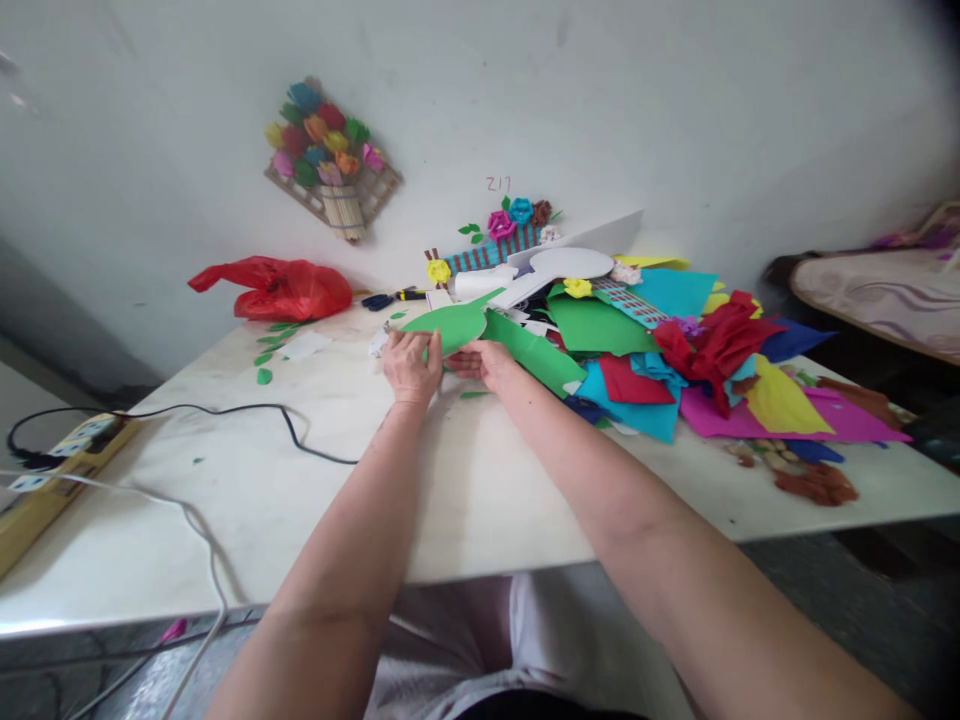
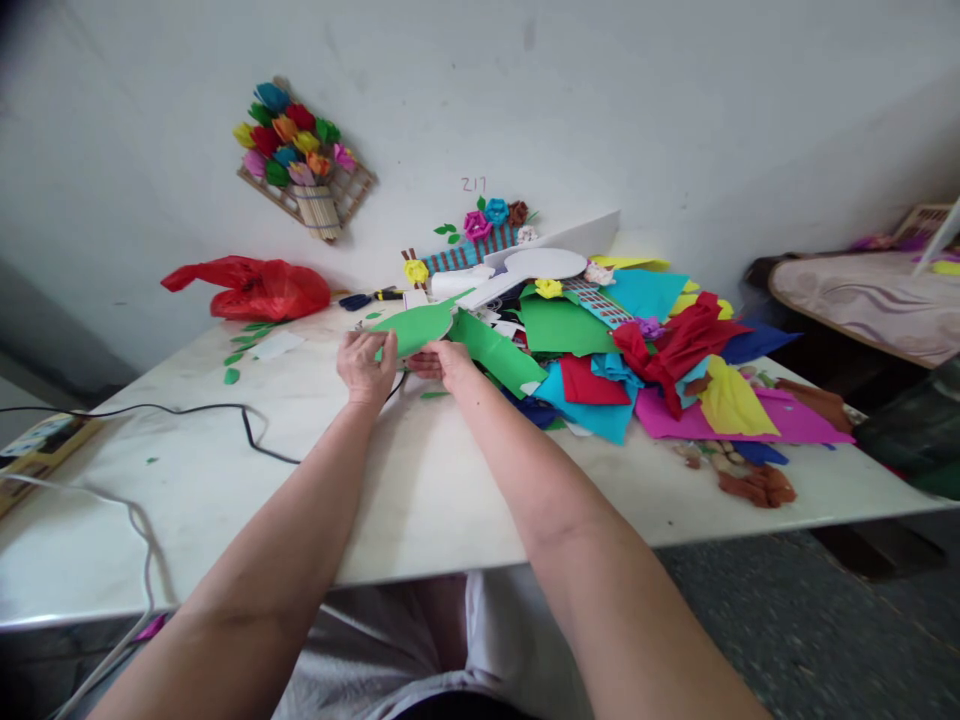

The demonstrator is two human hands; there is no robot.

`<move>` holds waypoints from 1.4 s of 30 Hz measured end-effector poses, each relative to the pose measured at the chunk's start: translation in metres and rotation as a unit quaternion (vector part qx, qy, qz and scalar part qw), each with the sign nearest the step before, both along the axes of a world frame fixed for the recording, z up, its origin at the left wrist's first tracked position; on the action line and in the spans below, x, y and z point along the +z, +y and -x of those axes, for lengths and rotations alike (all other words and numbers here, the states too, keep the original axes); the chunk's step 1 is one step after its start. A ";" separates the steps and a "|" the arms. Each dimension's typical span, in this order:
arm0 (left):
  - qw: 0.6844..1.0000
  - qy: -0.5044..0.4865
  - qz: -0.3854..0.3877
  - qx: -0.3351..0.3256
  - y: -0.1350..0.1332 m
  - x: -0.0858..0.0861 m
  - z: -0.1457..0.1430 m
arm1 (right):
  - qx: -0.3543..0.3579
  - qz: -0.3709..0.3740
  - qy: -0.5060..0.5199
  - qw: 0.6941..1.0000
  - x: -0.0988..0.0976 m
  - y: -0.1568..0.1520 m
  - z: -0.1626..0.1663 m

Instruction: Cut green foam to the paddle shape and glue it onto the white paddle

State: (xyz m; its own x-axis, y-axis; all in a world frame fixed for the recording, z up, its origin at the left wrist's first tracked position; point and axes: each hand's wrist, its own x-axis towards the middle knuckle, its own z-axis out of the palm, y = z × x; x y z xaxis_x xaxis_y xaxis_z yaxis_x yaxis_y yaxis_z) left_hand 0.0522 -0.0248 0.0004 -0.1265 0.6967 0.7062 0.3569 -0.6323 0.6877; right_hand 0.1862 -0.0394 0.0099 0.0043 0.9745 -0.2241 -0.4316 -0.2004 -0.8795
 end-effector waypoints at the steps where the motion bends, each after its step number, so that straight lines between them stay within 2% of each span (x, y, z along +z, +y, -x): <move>1: 1.000 0.007 0.014 0.028 -0.002 0.001 -0.001 | -0.002 0.001 0.010 1.000 0.000 0.000 0.000; 4: 0.995 0.047 0.060 0.058 -0.007 0.002 -0.007 | 0.000 0.003 0.032 0.999 -0.002 0.004 -0.002; 7: 0.993 0.065 0.090 0.041 -0.010 -0.003 -0.015 | 0.001 -0.006 0.042 0.999 -0.004 0.008 -0.005; 10: 0.989 0.038 0.144 -0.007 -0.013 -0.009 -0.023 | -0.005 -0.010 0.041 0.999 -0.005 0.010 -0.007; 13: 0.971 -0.019 0.228 -0.067 -0.012 -0.013 -0.028 | -0.024 -0.009 0.028 0.999 -0.004 0.010 -0.008; 17: 0.923 -0.197 0.312 -0.110 -0.007 -0.015 -0.029 | -0.037 -0.015 0.017 0.999 -0.003 0.009 -0.006; 20: 0.887 -0.324 0.301 -0.135 -0.001 -0.016 -0.025 | -0.021 -0.015 0.008 1.000 -0.003 0.008 -0.003; 23: 0.864 -0.378 0.289 -0.168 0.002 -0.016 -0.019 | 0.003 -0.019 -0.016 1.000 -0.004 0.008 -0.001; 29: 0.837 -0.413 0.312 -0.179 -0.001 -0.008 -0.013 | 0.039 -0.026 -0.028 0.999 -0.006 0.009 -0.006; 42: 0.808 -0.445 0.359 -0.145 -0.001 -0.001 -0.010 | 0.028 -0.053 -0.035 0.998 -0.008 0.007 -0.007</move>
